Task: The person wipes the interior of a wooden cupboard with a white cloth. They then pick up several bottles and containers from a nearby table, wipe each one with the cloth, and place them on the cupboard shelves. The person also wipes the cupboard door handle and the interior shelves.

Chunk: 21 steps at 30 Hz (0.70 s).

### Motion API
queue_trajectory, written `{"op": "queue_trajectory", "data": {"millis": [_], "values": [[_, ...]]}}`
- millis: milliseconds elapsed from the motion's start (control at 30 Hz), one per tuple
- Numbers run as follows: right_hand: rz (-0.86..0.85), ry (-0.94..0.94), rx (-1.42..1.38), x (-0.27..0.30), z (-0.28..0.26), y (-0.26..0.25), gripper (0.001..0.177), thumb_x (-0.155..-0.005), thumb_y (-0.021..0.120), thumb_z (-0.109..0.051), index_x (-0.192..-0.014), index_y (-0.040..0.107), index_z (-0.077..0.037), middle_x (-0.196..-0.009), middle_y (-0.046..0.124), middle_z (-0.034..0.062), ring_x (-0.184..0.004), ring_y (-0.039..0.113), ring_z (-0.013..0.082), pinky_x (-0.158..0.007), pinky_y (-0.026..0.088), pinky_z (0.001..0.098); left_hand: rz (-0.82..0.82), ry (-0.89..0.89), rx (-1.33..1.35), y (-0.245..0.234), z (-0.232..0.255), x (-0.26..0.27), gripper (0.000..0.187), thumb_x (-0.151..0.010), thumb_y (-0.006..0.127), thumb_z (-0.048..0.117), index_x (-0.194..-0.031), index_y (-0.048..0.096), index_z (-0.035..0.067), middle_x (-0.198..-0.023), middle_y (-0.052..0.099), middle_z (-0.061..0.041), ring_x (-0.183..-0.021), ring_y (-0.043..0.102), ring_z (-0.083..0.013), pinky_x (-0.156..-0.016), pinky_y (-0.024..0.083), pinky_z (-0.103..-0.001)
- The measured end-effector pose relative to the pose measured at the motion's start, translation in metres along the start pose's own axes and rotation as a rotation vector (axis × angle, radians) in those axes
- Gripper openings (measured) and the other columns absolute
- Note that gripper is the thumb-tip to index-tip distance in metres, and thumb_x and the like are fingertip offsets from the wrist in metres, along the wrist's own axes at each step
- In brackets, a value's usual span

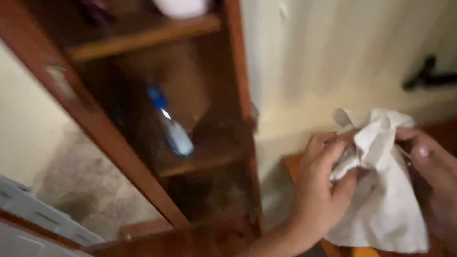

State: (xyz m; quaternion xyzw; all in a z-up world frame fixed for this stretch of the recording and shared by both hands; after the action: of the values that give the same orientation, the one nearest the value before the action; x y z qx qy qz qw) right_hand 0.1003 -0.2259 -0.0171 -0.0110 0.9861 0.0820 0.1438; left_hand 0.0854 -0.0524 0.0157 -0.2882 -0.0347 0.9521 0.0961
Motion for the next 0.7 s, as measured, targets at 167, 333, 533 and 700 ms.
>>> {"op": "queue_trajectory", "data": {"millis": [167,333,533,700], "values": [[0.191,-0.186,0.324,0.043,0.047,-0.028,0.06,-0.107,0.046,-0.033,-0.157,0.029,-0.006,-0.15,0.044,0.0099,-0.136,0.044,0.0202,-0.109,0.036,0.0346,-0.053,-0.041,0.39,0.092,-0.079,0.019,0.05,-0.099,0.051,0.005,-0.149,0.045,0.006,-0.146,0.048,-0.015,-0.141,0.044,-0.0244,-0.119,0.035,-0.037],[0.433,0.03,0.091,0.039,0.105,-0.103,0.052,-0.107,0.057,-0.02,-0.155,0.043,-0.005,-0.138,0.059,0.0107,-0.121,0.058,0.0195,-0.101,0.049,0.0334,-0.292,-0.341,0.729,0.153,-0.156,0.042,0.038,-0.11,0.049,0.019,-0.148,0.05,0.011,-0.157,0.046,-0.009,-0.145,0.046,-0.0186,-0.119,0.037,-0.031],[0.552,0.078,0.182,0.026,0.149,-0.171,0.054,-0.103,0.06,-0.008,-0.154,0.044,-0.004,-0.139,0.06,0.01,-0.12,0.061,0.0173,-0.1,0.052,0.0316,-0.02,-0.17,0.185,0.117,-0.236,0.032,0.037,-0.108,0.06,0.02,-0.142,0.055,0.005,-0.139,0.064,-0.014,-0.135,0.059,-0.0233,-0.12,0.042,-0.037],[0.599,0.154,0.306,0.018,0.191,-0.204,0.057,-0.099,0.062,-0.004,-0.154,0.045,-0.006,-0.137,0.06,0.0095,-0.119,0.059,0.0161,-0.099,0.05,0.0295,0.14,-0.142,-0.205,0.098,-0.33,-0.006,0.049,-0.103,0.064,0.019,-0.146,0.047,0.004,-0.139,0.061,-0.019,-0.133,0.058,-0.0321,-0.113,0.042,-0.041]]}}
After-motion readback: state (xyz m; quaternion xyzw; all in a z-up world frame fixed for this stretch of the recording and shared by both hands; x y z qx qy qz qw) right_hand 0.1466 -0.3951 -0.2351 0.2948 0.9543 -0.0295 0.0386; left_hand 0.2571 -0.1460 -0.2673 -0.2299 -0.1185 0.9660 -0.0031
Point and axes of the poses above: each hand's wrist, its own x-axis away from the middle knuckle, its own y-axis out of the palm, z = x × y, the point moved 10 cm from there along -x, towards the middle knuckle
